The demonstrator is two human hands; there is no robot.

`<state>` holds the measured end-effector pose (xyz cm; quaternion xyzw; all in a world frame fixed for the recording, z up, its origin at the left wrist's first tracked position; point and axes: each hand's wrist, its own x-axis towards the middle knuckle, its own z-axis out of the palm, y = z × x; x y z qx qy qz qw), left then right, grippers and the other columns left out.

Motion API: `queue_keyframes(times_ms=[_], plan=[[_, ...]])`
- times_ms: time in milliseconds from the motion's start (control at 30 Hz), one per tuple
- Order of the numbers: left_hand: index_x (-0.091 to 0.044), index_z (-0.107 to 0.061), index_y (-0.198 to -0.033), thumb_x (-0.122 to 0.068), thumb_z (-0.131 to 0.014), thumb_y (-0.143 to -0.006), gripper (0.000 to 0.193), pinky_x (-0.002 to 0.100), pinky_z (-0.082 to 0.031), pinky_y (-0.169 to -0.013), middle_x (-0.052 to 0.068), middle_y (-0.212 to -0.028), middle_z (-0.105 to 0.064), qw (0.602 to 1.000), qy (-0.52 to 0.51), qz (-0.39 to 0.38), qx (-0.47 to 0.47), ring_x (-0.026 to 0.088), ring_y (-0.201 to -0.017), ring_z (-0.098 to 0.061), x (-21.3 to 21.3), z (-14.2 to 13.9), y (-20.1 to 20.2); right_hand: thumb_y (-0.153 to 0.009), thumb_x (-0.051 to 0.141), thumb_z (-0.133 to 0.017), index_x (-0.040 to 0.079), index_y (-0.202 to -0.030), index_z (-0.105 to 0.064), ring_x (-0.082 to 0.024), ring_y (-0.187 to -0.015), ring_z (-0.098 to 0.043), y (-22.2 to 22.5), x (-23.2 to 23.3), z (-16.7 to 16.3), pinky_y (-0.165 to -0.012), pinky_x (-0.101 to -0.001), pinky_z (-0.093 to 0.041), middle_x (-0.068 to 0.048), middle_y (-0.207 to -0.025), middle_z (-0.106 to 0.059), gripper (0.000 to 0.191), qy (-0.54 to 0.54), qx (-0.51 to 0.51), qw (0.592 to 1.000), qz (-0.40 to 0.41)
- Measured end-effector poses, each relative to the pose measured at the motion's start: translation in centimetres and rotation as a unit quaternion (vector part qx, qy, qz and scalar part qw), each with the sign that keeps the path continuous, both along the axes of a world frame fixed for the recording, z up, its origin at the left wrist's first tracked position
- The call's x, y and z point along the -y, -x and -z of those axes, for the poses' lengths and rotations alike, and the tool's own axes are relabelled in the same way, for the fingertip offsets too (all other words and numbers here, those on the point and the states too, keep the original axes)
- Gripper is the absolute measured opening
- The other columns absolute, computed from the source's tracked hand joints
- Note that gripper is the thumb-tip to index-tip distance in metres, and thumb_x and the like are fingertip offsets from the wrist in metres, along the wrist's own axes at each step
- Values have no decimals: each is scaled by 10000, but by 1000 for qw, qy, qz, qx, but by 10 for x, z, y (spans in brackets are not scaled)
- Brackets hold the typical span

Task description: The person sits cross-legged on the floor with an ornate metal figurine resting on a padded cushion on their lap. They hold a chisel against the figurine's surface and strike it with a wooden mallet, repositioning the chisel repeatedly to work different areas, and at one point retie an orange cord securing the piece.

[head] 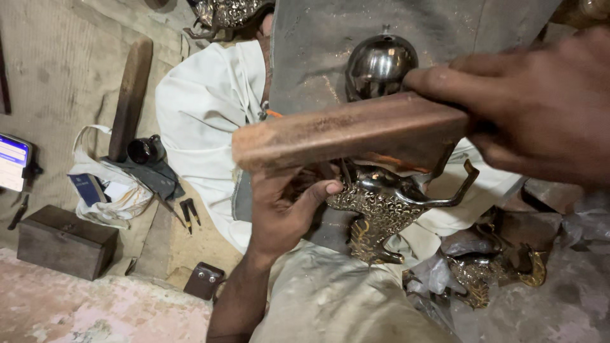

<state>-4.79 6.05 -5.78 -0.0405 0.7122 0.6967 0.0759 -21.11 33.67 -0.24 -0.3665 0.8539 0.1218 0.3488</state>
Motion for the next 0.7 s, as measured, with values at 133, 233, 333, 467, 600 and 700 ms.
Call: queue_keyframes(times_ms=[133,233,333,467,600,700], plan=[[23,-666,-1243,-43,-791,-947,329,249,-644,-880,89,-1067,-773,995,-65,-66,39,125,-970,-755,-10,2,-2,-695,161,-736,135,-1498,-560,-252,-864,-770,7,6,-6,-756,-406,-624,-108,-1154,-751,822,218,-40,975,14],[30,-688,-1232,-21,-778,-982,271,247,-645,-869,94,-1045,-781,996,-54,-58,35,127,-962,-764,-12,4,-1,-701,114,-751,123,-1467,-568,-266,-872,-765,18,16,-15,-754,-410,-615,-129,-1133,-745,788,251,-16,967,38],[32,-637,-1290,-42,-767,-975,349,223,-630,-852,75,-1041,-768,996,-54,-66,26,96,-944,-744,-13,3,0,-680,87,-768,112,-1423,-564,-263,-862,-747,23,25,-21,-755,-414,-589,-126,-1051,-740,771,280,48,951,123],[26,-712,-1203,-45,-817,-946,287,196,-588,-715,67,-911,-788,998,13,-65,22,74,-803,-724,-14,1,1,-754,128,-803,218,-1452,-561,-221,-721,-753,20,26,-15,-712,-400,-595,-67,-1034,-760,744,132,19,988,78],[39,-672,-1291,-59,-775,-971,351,225,-607,-817,88,-998,-782,998,-19,-47,32,93,-897,-738,-11,-2,0,-642,97,-742,141,-1363,-592,-272,-915,-761,23,11,-8,-812,-433,-592,-108,-1087,-746,737,295,4,955,38],[43,-677,-1257,-39,-767,-986,297,248,-618,-851,101,-1039,-775,998,-34,-48,26,116,-944,-747,-11,-1,-3,-655,153,-785,184,-1394,-612,-238,-866,-775,20,5,0,-812,-415,-609,-78,-1081,-768,760,232,9,972,23]])
